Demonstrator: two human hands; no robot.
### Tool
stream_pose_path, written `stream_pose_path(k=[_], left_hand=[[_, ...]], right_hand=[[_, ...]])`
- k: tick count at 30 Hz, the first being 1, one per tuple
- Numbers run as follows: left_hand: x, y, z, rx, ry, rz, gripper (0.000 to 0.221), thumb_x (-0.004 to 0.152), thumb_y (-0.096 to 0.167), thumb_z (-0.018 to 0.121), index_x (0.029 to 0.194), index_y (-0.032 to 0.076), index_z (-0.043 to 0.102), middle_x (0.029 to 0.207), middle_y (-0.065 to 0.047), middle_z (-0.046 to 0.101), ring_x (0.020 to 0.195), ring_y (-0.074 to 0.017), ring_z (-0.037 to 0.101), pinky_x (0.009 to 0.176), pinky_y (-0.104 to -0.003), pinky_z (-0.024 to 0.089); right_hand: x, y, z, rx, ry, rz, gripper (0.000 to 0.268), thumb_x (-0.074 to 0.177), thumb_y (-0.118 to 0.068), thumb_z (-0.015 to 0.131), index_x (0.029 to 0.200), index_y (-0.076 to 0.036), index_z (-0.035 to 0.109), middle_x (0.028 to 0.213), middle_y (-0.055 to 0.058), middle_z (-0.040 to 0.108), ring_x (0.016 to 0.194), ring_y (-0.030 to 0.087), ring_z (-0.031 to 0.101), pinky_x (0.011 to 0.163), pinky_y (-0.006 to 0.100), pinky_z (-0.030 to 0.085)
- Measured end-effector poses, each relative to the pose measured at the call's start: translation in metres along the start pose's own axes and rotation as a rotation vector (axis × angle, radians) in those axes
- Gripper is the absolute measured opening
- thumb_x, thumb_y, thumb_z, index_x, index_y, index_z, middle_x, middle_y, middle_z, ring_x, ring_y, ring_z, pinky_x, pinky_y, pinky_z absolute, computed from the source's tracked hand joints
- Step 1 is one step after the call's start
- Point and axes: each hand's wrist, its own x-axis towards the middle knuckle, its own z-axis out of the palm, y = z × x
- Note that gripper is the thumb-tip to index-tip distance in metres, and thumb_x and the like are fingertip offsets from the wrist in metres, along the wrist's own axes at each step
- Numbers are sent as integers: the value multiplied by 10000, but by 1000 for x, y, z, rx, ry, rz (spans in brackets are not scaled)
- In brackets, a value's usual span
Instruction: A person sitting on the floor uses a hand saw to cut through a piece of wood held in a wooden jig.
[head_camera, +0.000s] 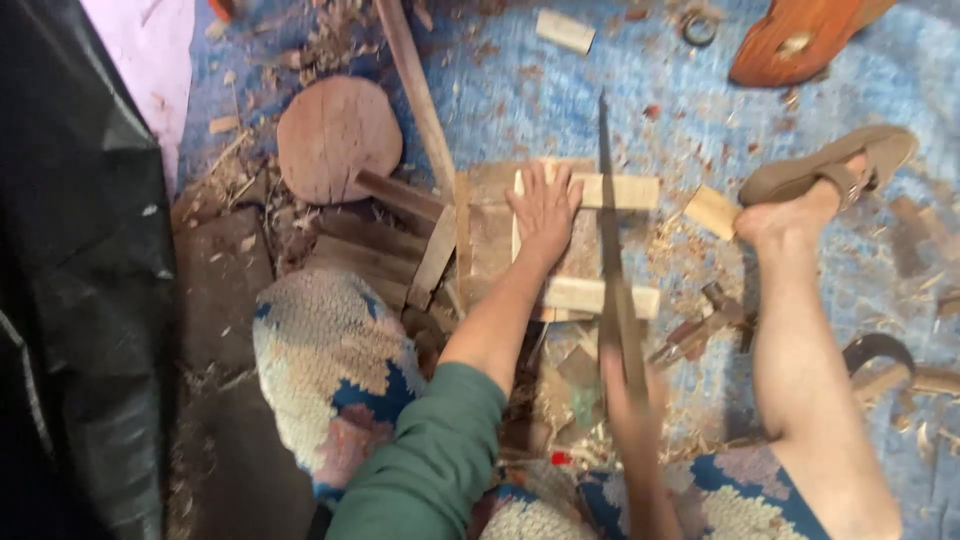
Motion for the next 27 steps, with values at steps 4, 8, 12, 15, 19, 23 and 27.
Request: stream_pose_path(k=[4,8,12,15,19,23,27], left_hand=[[-3,7,-29,37,28,27,299,983,454,465,1138,206,528,1159,-117,473,1085,-307,443,882,-528,341],[3,17,-28,24,99,-10,290,998,455,469,1103,195,540,1092,-111,444,992,-296,410,798,-467,328],[-3,14,-32,40,153,5,287,976,453,497,1085,191,536,1091,-114,444,1016,-306,411,798,-477,345],[-3,11,-35,35,104,11,294,982,462,465,1112,207,534,1177,-136,462,1057,-326,434,817,-508,366],[0,9,-33,38,114,28,266,979,438,464,1092,210,542,1090,-102,435,1001,-290,416,790,-470,338],[-2,12,-30,-15,99,35,264,992,429,451,1102,203,535,1095,-110,431,1010,-295,397,812,-467,306],[1,11,-26,40,62,31,278,1005,425,427,1155,214,528,1138,-120,458,1015,-299,420,807,-487,346]], right_hand=[[-44,-36,-13,1,61,60,276,908,-142,674,647,-58,644,485,20,540,386,125,440,355,260,334],[-24,-55,-14,19,-28,84,200,946,-141,653,857,37,675,589,71,599,412,133,451,332,245,373],[-31,-43,-37,61,22,9,221,921,-127,670,723,-33,643,525,9,541,421,98,430,391,233,311],[-42,-64,-32,-11,3,21,272,931,-160,662,692,-37,625,516,9,519,440,115,395,433,258,303],[-36,-64,-31,-64,-46,9,286,919,-192,644,682,-33,618,516,20,509,461,132,396,456,283,308],[-15,-83,-39,11,-30,34,208,917,-158,656,817,24,651,525,51,551,403,129,470,362,238,354],[-8,-90,-58,248,-42,93,166,919,-130,679,855,14,628,592,47,521,491,120,440,461,242,352]])
